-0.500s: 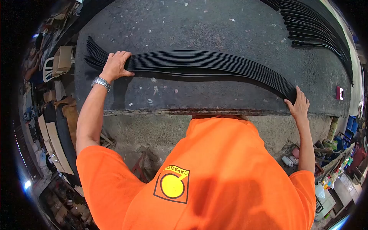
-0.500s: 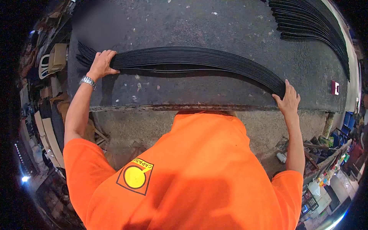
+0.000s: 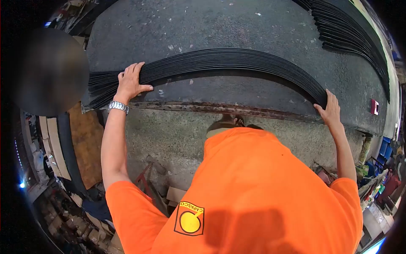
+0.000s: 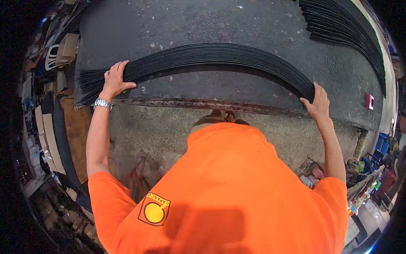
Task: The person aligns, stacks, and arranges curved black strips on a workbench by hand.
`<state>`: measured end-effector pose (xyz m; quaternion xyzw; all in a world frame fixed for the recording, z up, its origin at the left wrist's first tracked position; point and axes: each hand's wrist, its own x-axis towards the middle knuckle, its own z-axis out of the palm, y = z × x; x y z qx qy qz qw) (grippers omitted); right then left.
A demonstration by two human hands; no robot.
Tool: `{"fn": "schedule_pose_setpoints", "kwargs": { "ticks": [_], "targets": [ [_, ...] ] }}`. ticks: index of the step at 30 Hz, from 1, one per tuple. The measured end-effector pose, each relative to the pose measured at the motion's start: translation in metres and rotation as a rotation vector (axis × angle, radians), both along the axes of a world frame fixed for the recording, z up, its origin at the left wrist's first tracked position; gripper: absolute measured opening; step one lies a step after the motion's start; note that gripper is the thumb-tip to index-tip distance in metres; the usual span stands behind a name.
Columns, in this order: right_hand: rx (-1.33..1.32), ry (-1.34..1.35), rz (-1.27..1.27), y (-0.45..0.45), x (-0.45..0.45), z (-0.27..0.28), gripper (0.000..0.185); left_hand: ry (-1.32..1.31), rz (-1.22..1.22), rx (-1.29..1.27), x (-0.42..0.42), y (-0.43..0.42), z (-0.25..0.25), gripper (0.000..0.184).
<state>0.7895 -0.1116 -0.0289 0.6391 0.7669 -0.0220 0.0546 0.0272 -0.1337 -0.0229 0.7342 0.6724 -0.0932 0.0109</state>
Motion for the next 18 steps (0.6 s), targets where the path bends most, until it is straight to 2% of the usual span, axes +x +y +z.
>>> {"fn": "schedule_pose_setpoints", "kwargs": {
  "ticks": [4,5,8,12,14,18],
  "targets": [
    [-0.031,0.033,-0.018,-0.005,-0.004,0.005,0.091,0.060,0.010,-0.179,0.010,0.021,0.019,0.093],
    [-0.058,0.032,-0.026,-0.006,-0.006,0.010,0.091,0.058,-0.010,-0.144,0.015,0.017,0.023,0.087],
    [0.016,0.041,0.057,-0.023,0.003,0.003,0.093,0.089,0.055,-0.223,0.028,-0.003,0.031,0.085],
    [-0.005,0.137,0.104,-0.032,0.006,0.007,0.095,0.040,0.020,-0.082,0.045,-0.061,0.039,0.082],
    [0.013,0.206,0.191,-0.028,0.012,0.002,0.092,-0.035,0.105,-0.166,0.062,-0.088,0.058,0.080],
    [-0.049,0.140,0.203,-0.027,0.003,0.003,0.089,-0.172,0.200,0.006,0.051,-0.170,0.051,0.075]
  ]
}}
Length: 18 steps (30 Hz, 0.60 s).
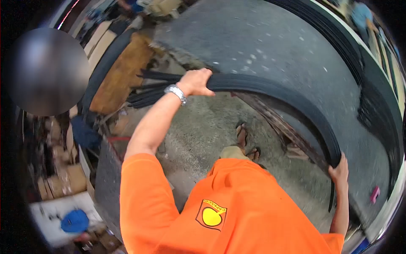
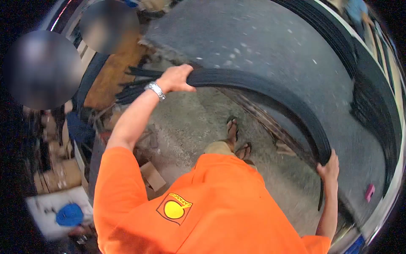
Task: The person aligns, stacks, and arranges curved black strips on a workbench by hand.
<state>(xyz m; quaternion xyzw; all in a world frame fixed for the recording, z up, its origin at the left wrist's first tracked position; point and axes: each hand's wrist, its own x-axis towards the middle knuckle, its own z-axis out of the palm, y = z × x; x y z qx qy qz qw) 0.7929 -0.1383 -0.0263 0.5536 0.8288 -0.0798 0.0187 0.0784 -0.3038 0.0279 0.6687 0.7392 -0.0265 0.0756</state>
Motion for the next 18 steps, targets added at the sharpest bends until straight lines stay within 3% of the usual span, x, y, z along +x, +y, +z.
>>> {"fn": "schedule_pose_setpoints", "kwargs": {
  "ticks": [2,8,18],
  "targets": [
    [-0.029,-0.049,0.055,-0.001,-0.002,0.007,0.088,-0.017,0.114,-0.088,0.013,-0.041,0.012,0.071],
    [-0.042,-0.001,0.369,-0.018,-0.087,0.026,0.086,0.020,0.402,0.018,0.012,-0.239,0.043,0.068],
    [0.038,-0.196,0.825,-0.111,-0.395,0.064,0.091,0.005,1.171,-0.050,0.094,-0.598,0.082,0.072]
  ]
}}
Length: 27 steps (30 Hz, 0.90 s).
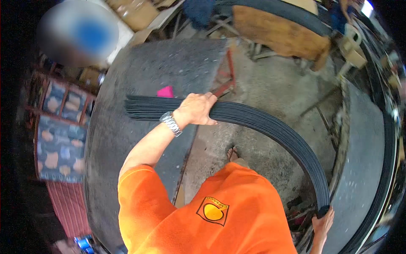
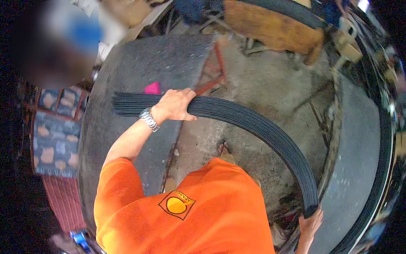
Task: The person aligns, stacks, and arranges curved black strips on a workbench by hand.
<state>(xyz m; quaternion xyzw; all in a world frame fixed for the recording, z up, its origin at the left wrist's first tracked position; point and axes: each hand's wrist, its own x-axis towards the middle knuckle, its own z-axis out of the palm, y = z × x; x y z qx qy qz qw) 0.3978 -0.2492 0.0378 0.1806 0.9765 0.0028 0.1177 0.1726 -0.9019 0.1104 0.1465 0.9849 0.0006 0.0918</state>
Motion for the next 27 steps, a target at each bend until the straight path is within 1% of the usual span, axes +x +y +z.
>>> {"fn": "schedule_pose_setpoints", "kwargs": {
  "ticks": [2,3,4,7,10,12,15,18,20,22,24,27],
  "targets": [
    [-0.019,0.041,0.169,-0.030,-0.075,-0.004,0.091,0.030,0.147,0.016,0.030,-0.060,0.000,0.073],
    [-0.022,0.026,0.206,-0.050,-0.112,-0.003,0.091,0.044,0.207,0.063,0.047,-0.089,-0.003,0.074],
    [-0.014,0.004,0.280,-0.067,-0.148,-0.002,0.092,0.026,0.318,0.045,0.066,-0.105,-0.004,0.074],
    [-0.002,-0.003,0.505,-0.140,-0.252,0.003,0.093,0.057,0.552,0.060,0.124,-0.152,0.001,0.073],
    [0.018,-0.036,0.761,-0.219,-0.351,0.005,0.094,-0.006,0.821,0.007,0.173,-0.184,-0.007,0.073],
    [0.076,0.033,0.897,-0.282,-0.410,-0.002,0.093,-0.010,0.961,-0.003,0.201,-0.196,-0.013,0.069],
    [0.032,0.051,1.131,-0.393,-0.483,0.007,0.089,0.072,1.111,-0.021,0.245,-0.209,-0.028,0.070],
    [-0.050,0.131,1.402,-0.499,-0.539,0.004,0.086,-0.001,1.339,-0.067,0.276,-0.213,-0.030,0.072],
    [-0.168,0.245,1.587,-0.571,-0.561,0.006,0.086,0.008,1.445,-0.071,0.294,-0.216,-0.035,0.075],
    [-0.118,0.195,1.644,-0.643,-0.578,0.002,0.087,0.002,1.527,-0.089,0.312,-0.216,-0.040,0.077],
    [-0.125,0.208,1.773,-0.709,-0.590,-0.005,0.088,0.043,1.611,-0.075,0.328,-0.219,-0.045,0.081],
    [-0.043,0.253,1.875,-0.803,-0.583,-0.016,0.089,0.030,1.763,-0.045,0.355,-0.222,-0.059,0.085]
  ]
}}
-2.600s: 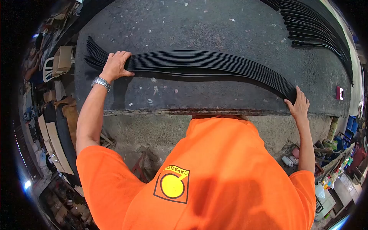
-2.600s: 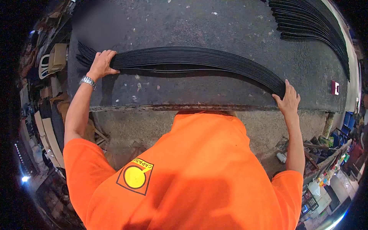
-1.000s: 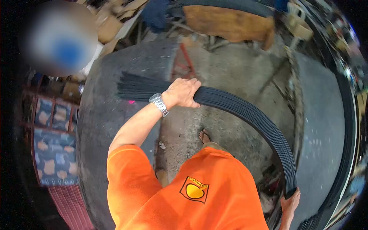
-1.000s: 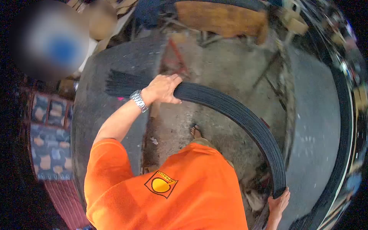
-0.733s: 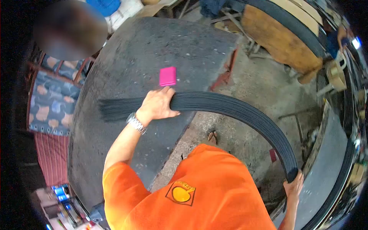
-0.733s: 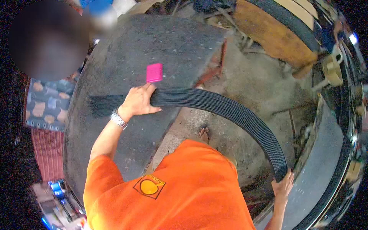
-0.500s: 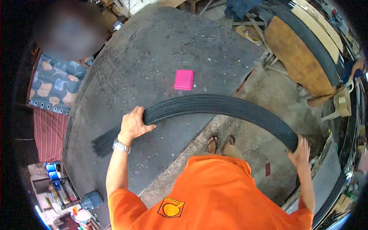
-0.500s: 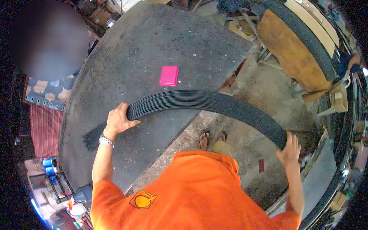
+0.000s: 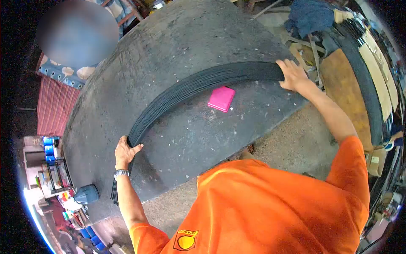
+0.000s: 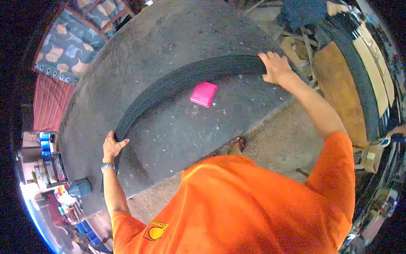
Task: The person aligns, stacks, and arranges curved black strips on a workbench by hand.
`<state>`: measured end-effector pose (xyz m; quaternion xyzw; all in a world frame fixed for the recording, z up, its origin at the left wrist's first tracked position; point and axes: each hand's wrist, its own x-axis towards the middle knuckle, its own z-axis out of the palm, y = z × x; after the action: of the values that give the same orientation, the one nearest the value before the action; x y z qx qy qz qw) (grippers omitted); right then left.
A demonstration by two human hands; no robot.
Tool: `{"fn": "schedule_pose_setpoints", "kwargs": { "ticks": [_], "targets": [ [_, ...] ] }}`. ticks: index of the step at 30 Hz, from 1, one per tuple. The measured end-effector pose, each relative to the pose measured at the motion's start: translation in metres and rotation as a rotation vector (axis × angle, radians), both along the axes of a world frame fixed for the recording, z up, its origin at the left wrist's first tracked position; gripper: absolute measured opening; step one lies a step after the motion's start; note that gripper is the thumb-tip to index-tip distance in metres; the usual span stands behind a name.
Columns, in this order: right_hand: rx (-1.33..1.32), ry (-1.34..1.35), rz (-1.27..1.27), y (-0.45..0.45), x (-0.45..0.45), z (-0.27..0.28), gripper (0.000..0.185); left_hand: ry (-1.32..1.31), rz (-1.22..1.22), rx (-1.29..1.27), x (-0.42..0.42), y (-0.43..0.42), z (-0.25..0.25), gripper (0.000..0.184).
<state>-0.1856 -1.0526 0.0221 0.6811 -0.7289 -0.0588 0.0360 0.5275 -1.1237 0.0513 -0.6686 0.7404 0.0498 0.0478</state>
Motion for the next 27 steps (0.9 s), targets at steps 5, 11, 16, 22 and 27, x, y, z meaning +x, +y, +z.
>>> {"fn": "schedule_pose_setpoints", "kwargs": {
  "ticks": [5,11,16,22,27],
  "targets": [
    [0.061,0.046,0.072,-0.110,0.049,-0.016,0.087,0.017,0.153,0.005,0.034,-0.011,-0.032,0.086],
    [0.035,0.026,0.119,-0.151,0.065,-0.057,0.080,0.145,0.097,-0.006,0.092,-0.019,-0.097,0.110],
    [-0.169,-0.093,0.127,-0.112,0.095,-0.045,0.065,0.101,0.106,0.011,0.112,0.000,-0.078,0.136],
    [-0.035,-0.272,-0.058,-0.070,0.106,-0.092,0.044,0.120,0.133,0.112,0.131,0.013,-0.085,0.128],
    [-0.182,-0.214,-0.017,-0.089,0.101,-0.117,0.045,0.161,0.105,0.115,0.144,0.005,-0.102,0.101]
  ]
}}
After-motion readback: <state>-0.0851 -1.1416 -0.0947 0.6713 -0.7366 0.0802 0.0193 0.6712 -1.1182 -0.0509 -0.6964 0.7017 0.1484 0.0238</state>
